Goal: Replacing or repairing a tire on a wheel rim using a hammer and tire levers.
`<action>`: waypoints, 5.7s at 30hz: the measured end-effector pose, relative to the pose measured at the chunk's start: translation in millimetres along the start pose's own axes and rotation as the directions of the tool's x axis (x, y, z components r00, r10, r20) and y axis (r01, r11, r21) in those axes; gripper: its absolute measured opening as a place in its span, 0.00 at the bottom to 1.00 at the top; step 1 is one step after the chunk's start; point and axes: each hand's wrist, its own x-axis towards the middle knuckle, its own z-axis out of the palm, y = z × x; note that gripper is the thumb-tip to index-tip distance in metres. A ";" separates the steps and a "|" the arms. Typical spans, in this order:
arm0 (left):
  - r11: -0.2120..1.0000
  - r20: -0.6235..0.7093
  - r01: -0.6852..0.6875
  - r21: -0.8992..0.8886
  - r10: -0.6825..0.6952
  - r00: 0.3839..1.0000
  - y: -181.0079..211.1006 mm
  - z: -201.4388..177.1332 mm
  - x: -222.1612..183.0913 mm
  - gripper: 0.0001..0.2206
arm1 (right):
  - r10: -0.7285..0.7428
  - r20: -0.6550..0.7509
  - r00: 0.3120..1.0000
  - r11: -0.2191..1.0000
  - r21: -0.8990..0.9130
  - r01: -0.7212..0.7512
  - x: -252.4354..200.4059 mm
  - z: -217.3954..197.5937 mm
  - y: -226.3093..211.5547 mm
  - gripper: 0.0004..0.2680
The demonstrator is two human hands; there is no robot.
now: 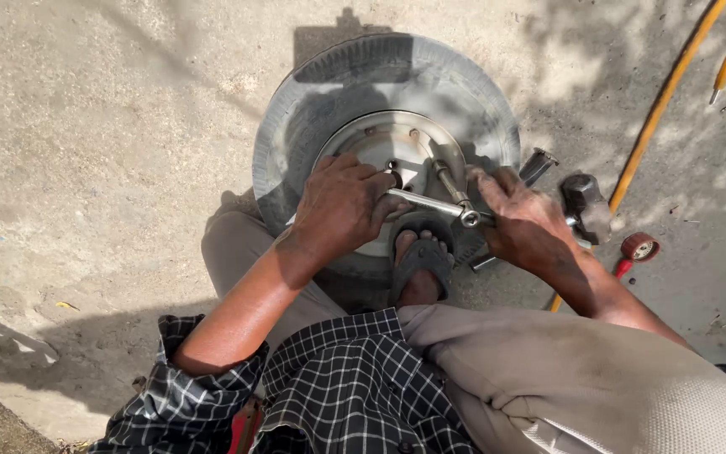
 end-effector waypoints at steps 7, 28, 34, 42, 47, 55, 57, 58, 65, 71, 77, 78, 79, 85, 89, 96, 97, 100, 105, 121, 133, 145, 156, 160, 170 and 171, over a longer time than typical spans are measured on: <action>0.951 0.019 -0.192 0.242 0.194 0.981 57.2 45.3 28.0 0.26 | 0.202 -0.140 0.969 0.972 -0.092 -0.216 -57.5 38.4 40.2 0.14; 0.977 0.598 -0.199 0.080 0.113 0.794 74.4 41.9 92.3 0.17 | 0.279 -0.375 0.884 0.952 -0.015 -0.307 -105.9 32.1 110.0 0.19; 0.963 0.374 -0.262 -0.062 0.266 0.888 59.0 66.2 77.7 0.15 | 0.397 -0.625 0.672 0.908 0.372 -0.190 -183.0 83.0 113.3 0.29; 0.965 0.210 -0.260 -0.046 0.264 0.941 62.9 64.9 78.9 0.12 | 0.952 0.140 0.272 -0.297 0.639 0.710 -77.4 62.5 165.4 0.31; 0.969 0.246 -0.242 -0.056 0.248 0.937 59.9 68.2 71.7 0.12 | 0.951 0.119 0.285 -0.275 0.747 0.605 -142.1 89.7 129.6 0.33; 0.982 0.314 -0.166 -0.093 0.187 0.931 67.8 69.8 70.1 0.11 | 0.845 0.530 0.070 -0.525 0.797 0.299 -172.8 97.8 170.3 0.39; 0.978 0.079 -0.067 -0.197 0.084 0.993 65.0 97.2 53.5 0.11 | 0.916 0.057 0.396 -0.347 0.607 0.715 8.9 10.2 178.3 0.39; 0.983 0.074 -0.073 -0.167 0.086 0.994 63.4 111.2 47.3 0.11 | 0.911 0.054 0.409 -0.361 0.584 0.727 72.6 -21.8 162.0 0.39; 0.767 -0.280 0.154 -0.623 -0.402 0.872 86.6 132.7 44.5 0.15 | -0.015 -0.519 0.854 0.604 0.676 0.422 221.8 -97.8 -3.5 0.25; 0.478 -0.085 0.167 -0.863 -0.461 0.883 67.1 139.3 47.7 0.18 | 0.019 -0.816 0.578 0.870 0.298 0.393 69.8 -17.7 18.5 0.29; 0.873 -0.487 -0.145 -0.466 -0.117 0.865 25.9 36.7 149.9 0.28 | 0.247 -0.206 0.947 0.762 0.645 -0.058 12.4 48.3 -17.8 0.42; 0.971 -0.558 -0.239 -0.019 0.188 0.808 18.3 12.0 165.1 0.29 | 0.342 0.042 0.939 0.669 0.690 -0.275 22.6 60.8 -26.5 0.41; 0.973 -0.562 -0.228 -0.018 0.179 0.807 12.4 2.8 170.9 0.29 | 0.332 0.047 0.942 0.673 0.688 -0.271 20.3 75.4 -17.6 0.41; 0.874 -0.364 -0.324 0.362 0.452 0.814 -46.6 -35.7 126.0 0.29 | 0.049 -0.028 0.998 0.843 0.537 -0.026 31.1 9.2 -37.7 0.36; 0.941 -0.018 -0.004 0.339 0.010 1.000 -78.4 -35.5 -34.0 0.25 | -0.090 0.349 0.933 0.995 0.072 0.069 34.5 32.3 -24.3 0.32; 0.946 -0.037 0.141 -0.293 -0.159 0.987 -47.8 92.0 -133.8 0.15 | -0.346 0.349 0.871 0.863 -0.245 0.441 26.3 38.7 -5.0 0.16; 0.946 -0.046 0.139 -0.294 -0.159 0.986 -32.6 90.7 -120.2 0.15 | -0.349 0.349 0.870 0.859 -0.252 0.446 26.5 37.5 -13.4 0.16; 0.910 0.061 0.235 -0.342 -0.228 0.972 3.2 98.5 -81.8 0.17 | -0.234 0.359 0.904 0.909 -0.248 0.334 18.9 31.3 -18.6 0.17; 0.796 -0.010 0.257 -0.548 -0.313 0.950 20.4 134.0 -87.4 0.18 | -0.318 -0.447 0.836 0.914 -0.379 0.145 -32.9 2.7 -4.4 0.34; 0.763 -0.037 0.248 -0.597 -0.335 0.941 10.9 136.3 -97.4 0.20 | 0.587 -0.503 0.634 0.579 0.808 0.105 -61.0 86.0 -17.9 0.31; 0.841 -0.242 -0.103 -0.531 -0.035 0.970 11.6 136.2 -115.3 0.19 | 0.559 -0.170 0.811 0.516 0.837 -0.180 -28.2 107.4 -33.6 0.24; 0.659 0.368 0.337 -0.672 -0.097 0.925 34.5 231.4 -105.2 0.22 | 0.194 -0.145 0.970 0.954 0.258 -0.152 9.9 93.2 -22.1 0.19; 0.924 -0.515 0.111 -0.366 -0.300 0.803 0.5 41.4 -102.0 0.14 | -0.488 -0.268 0.831 0.860 -0.314 0.403 -4.8 47.9 9.4 0.04; 0.917 -0.382 0.018 -0.397 -0.184 0.906 10.9 79.6 -108.5 0.18 | -0.130 -0.253 0.959 0.913 -0.408 0.017 -31.2 36.1 -32.3 0.25; 0.828 0.083 0.294 -0.478 -0.291 0.953 11.0 144.3 -140.6 0.14 | 0.609 -0.085 0.789 0.513 0.801 -0.309 -6.3 73.2 -31.2 0.33; 0.829 0.081 0.379 -0.410 -0.381 0.921 5.0 140.2 -146.9 0.12 | 0.642 0.031 0.766 0.480 0.763 -0.433 5.4 66.3 -30.2 0.38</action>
